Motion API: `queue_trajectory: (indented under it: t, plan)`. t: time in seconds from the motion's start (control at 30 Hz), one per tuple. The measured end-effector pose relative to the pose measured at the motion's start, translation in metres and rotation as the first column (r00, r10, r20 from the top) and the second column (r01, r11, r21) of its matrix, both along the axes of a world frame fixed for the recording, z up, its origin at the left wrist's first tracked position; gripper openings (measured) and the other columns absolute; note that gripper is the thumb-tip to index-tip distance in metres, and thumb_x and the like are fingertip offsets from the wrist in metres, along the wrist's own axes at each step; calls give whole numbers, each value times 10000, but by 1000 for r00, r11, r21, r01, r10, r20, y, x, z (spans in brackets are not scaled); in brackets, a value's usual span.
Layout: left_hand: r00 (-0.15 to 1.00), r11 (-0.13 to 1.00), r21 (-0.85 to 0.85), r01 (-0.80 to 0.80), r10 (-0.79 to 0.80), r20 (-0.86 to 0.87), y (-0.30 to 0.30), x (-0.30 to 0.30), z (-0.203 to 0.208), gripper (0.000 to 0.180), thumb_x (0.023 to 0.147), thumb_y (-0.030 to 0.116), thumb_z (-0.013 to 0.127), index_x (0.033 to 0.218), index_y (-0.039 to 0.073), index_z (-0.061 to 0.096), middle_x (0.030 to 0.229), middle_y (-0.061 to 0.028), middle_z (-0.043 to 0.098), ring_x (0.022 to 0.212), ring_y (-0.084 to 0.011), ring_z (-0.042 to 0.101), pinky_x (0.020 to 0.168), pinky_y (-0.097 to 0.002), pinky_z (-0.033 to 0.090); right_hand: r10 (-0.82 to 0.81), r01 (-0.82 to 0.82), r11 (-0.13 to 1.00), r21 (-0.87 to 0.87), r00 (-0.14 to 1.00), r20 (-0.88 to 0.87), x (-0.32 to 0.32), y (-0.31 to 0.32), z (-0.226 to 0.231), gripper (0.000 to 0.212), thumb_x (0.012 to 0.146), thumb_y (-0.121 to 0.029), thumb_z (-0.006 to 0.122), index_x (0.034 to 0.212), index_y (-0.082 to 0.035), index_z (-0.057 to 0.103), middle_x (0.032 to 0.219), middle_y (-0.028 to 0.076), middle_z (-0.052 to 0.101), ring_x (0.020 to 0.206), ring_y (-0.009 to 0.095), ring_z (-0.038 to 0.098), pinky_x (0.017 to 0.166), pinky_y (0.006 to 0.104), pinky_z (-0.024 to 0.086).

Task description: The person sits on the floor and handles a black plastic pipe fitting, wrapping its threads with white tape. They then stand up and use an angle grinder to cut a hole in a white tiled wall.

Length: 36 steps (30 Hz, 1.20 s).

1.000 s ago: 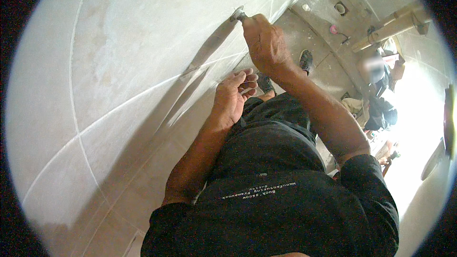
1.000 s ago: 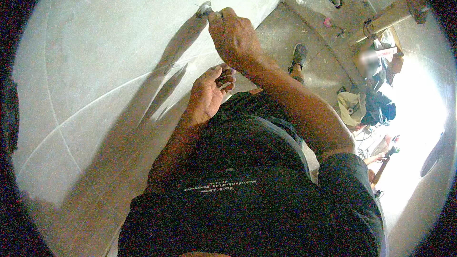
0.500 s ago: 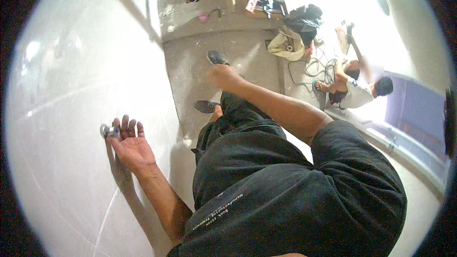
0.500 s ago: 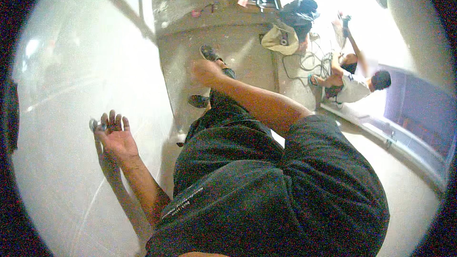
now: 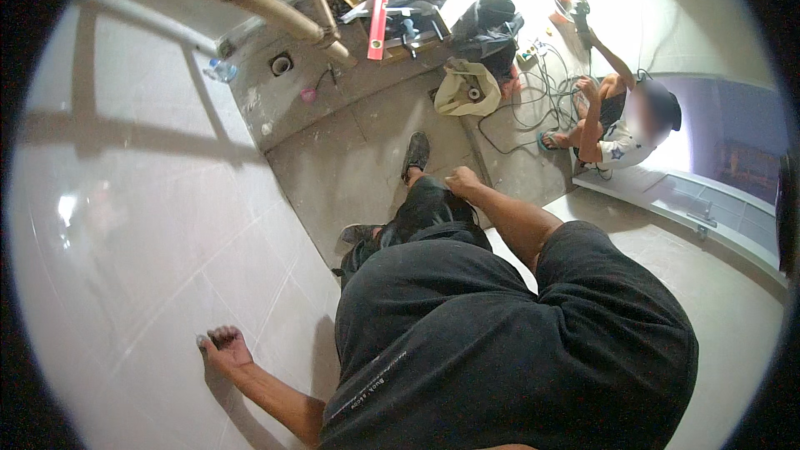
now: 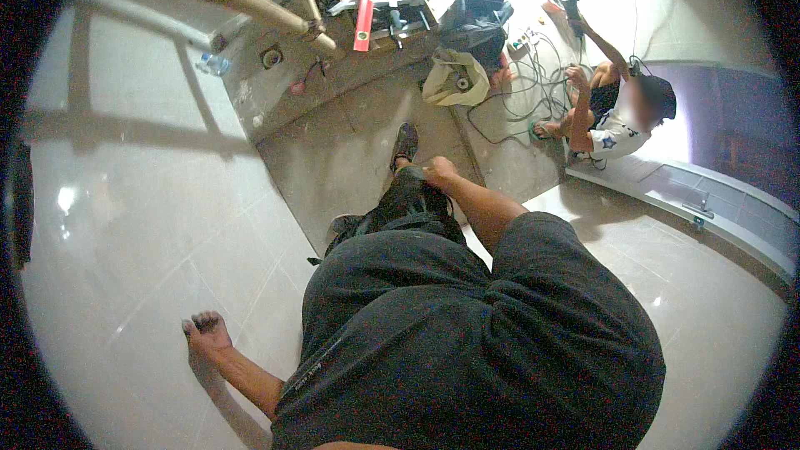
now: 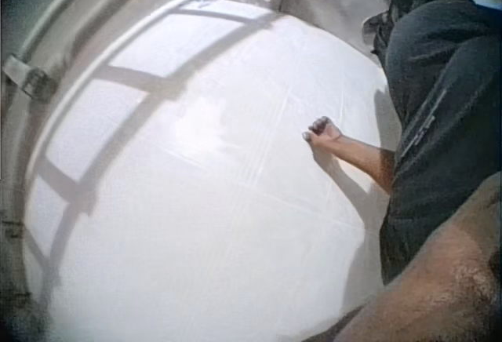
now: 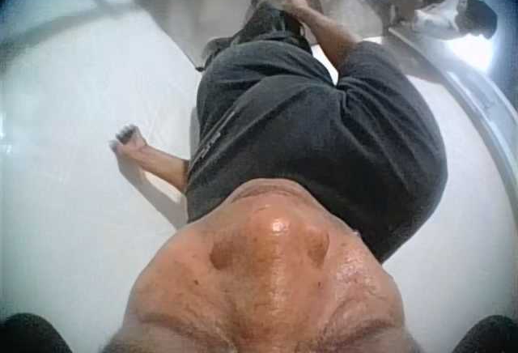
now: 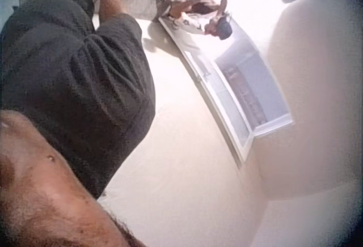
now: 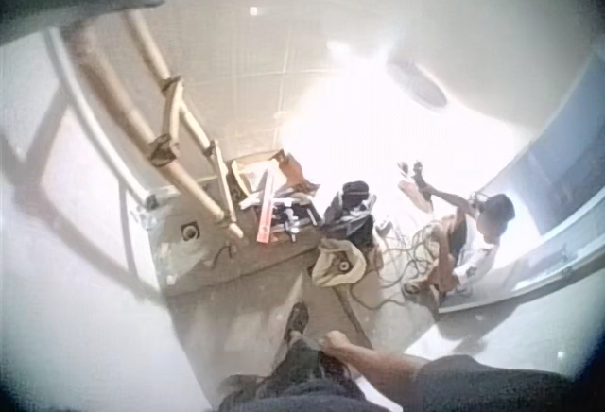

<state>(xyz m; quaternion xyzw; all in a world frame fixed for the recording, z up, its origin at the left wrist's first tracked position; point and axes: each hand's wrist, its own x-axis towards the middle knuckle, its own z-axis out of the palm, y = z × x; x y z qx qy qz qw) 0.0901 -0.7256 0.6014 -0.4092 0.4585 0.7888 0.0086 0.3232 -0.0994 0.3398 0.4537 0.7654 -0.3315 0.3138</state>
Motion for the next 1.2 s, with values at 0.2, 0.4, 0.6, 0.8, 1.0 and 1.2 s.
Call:
queue_trajectory:
  t: [0.2,0.4,0.6,0.8,1.0,1.2]
  plan:
    - [949,964,-210,-160,209,236,-10,-16,15,395,1042,388,533,775,97,517,649,-22,487,582,-195,465,570,-362,440,34,-70,991,-110,954,-298,-64,79,31,343,914,-294,641,1080,-7,730,1083,237,720,1073,403,675,939,468,520]
    - [881,900,-353,-257,368,296,-10,-16,33,348,1001,374,580,787,102,547,676,-29,563,607,-214,549,578,-361,491,-87,100,994,37,963,-255,-63,185,25,351,934,-339,634,993,0,709,1056,253,703,1022,445,666,886,507,526]
    - [785,959,-248,-137,257,563,112,-21,-3,321,985,383,633,920,70,606,798,-95,624,791,-263,648,718,-432,564,-405,412,905,107,911,-81,44,267,-47,419,944,-416,593,980,-25,743,1056,253,706,1003,432,676,878,493,525]
    - [165,309,3,951,-517,840,361,-69,-134,826,892,-59,523,1590,293,257,1353,-253,545,935,-334,657,757,-495,559,-774,785,599,-160,618,134,30,252,-2,270,922,-281,646,994,-44,753,1042,220,733,1008,388,700,881,478,544]
    - [-271,-506,-423,752,-822,501,556,-188,-296,508,968,135,623,1462,71,526,1181,-127,680,1026,-181,625,877,-322,514,-579,586,810,-12,796,-178,-6,218,5,342,858,-198,709,1166,-48,698,1163,199,713,1079,359,681,963,442,525]
    - [-440,-525,-257,811,-838,322,713,-172,-290,371,970,133,573,1319,17,621,1154,-115,685,1066,-207,637,985,-351,485,-701,705,709,-28,700,-139,-30,199,-34,382,870,-271,706,1177,-44,687,1111,215,722,1060,386,683,953,467,517]
